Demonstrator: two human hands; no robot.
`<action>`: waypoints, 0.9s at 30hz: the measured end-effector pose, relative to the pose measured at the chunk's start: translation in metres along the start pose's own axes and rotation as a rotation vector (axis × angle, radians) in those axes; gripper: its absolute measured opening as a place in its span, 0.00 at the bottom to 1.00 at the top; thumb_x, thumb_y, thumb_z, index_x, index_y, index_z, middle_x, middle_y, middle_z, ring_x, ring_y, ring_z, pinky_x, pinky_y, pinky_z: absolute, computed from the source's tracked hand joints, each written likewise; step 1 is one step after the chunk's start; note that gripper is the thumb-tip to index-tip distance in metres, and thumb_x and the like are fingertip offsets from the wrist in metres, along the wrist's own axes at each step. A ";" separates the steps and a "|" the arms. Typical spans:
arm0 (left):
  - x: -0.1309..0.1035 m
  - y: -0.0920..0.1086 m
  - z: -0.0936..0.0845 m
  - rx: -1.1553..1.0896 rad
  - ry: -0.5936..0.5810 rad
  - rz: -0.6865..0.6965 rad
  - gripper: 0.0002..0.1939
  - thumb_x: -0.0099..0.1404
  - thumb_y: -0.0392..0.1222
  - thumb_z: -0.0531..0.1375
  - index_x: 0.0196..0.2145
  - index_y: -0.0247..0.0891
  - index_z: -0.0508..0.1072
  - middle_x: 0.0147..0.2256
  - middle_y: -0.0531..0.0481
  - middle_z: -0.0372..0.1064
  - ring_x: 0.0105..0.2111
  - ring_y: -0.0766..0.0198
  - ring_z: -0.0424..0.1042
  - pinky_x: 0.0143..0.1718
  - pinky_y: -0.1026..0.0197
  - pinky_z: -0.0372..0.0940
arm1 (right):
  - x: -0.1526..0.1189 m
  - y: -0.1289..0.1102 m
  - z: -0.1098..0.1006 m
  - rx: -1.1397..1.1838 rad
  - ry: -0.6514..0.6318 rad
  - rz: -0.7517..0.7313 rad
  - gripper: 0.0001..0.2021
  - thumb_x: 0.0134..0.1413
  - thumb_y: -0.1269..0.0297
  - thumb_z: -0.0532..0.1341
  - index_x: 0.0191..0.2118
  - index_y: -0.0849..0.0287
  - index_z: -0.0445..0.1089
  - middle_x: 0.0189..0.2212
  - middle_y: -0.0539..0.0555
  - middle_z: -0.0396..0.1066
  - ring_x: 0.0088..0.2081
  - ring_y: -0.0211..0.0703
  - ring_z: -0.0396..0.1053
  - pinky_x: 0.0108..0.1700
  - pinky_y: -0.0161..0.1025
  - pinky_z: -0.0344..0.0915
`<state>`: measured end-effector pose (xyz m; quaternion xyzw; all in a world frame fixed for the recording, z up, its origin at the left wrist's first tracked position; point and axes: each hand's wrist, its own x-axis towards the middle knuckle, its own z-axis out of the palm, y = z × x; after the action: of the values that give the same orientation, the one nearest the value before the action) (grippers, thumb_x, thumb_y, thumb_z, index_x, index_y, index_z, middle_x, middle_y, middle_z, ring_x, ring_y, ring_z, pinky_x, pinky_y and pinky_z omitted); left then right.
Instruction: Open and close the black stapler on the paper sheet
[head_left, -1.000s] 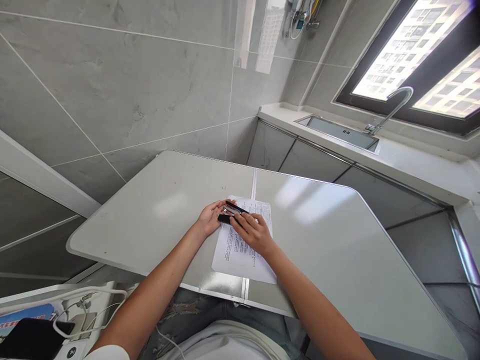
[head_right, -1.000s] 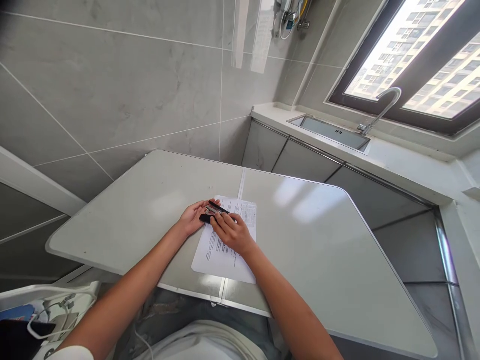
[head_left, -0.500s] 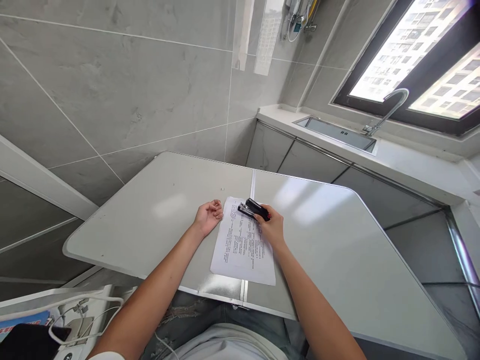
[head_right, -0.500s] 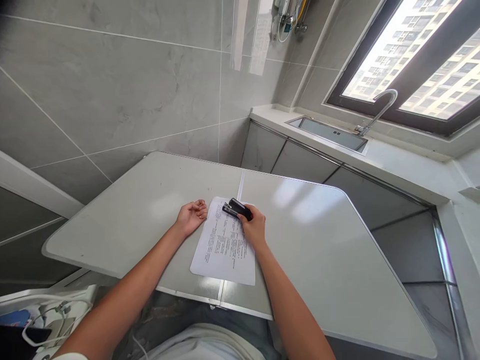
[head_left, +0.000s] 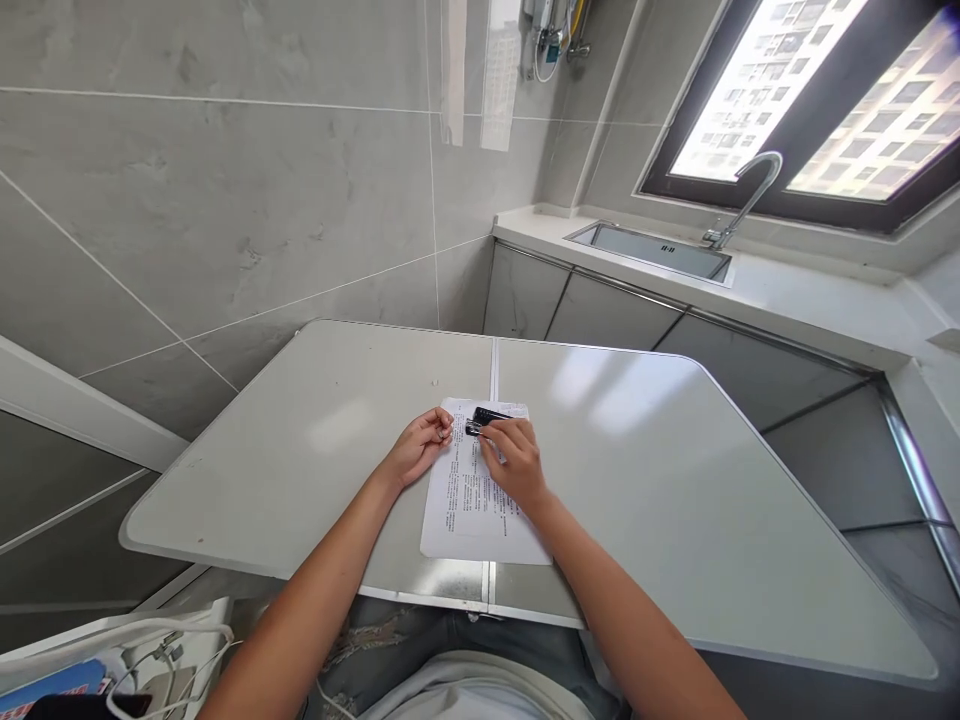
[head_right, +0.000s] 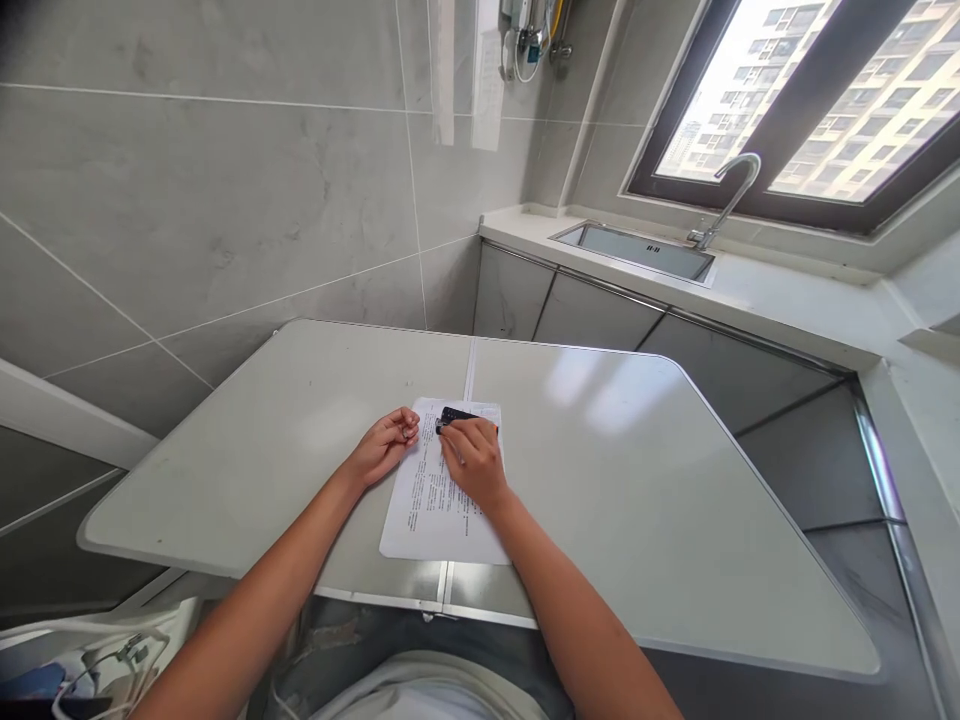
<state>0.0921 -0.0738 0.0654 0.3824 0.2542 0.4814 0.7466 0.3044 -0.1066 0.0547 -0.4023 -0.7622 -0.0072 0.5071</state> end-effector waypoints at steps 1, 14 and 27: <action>-0.002 0.001 0.002 0.032 -0.019 -0.007 0.11 0.52 0.25 0.61 0.33 0.36 0.72 0.35 0.51 0.61 0.32 0.69 0.61 0.34 0.66 0.60 | -0.001 -0.004 0.003 0.012 -0.050 -0.055 0.10 0.65 0.69 0.63 0.50 0.52 0.75 0.42 0.56 0.78 0.45 0.50 0.71 0.49 0.50 0.67; -0.006 -0.003 -0.002 0.193 -0.188 -0.045 0.19 0.55 0.36 0.74 0.39 0.37 0.70 0.41 0.50 0.66 0.37 0.66 0.70 0.40 0.64 0.64 | -0.006 -0.006 0.010 0.025 -0.230 -0.308 0.21 0.65 0.79 0.55 0.56 0.51 0.72 0.50 0.54 0.78 0.46 0.46 0.70 0.47 0.47 0.68; -0.004 0.003 0.002 0.103 -0.038 0.048 0.13 0.62 0.44 0.70 0.39 0.37 0.73 0.39 0.48 0.67 0.37 0.64 0.69 0.46 0.58 0.66 | 0.010 0.047 -0.029 0.086 0.022 0.370 0.06 0.61 0.61 0.64 0.32 0.54 0.73 0.29 0.52 0.75 0.33 0.45 0.71 0.38 0.44 0.68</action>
<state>0.0910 -0.0775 0.0691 0.4355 0.2552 0.4778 0.7189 0.3546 -0.0808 0.0577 -0.5134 -0.6691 0.1145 0.5250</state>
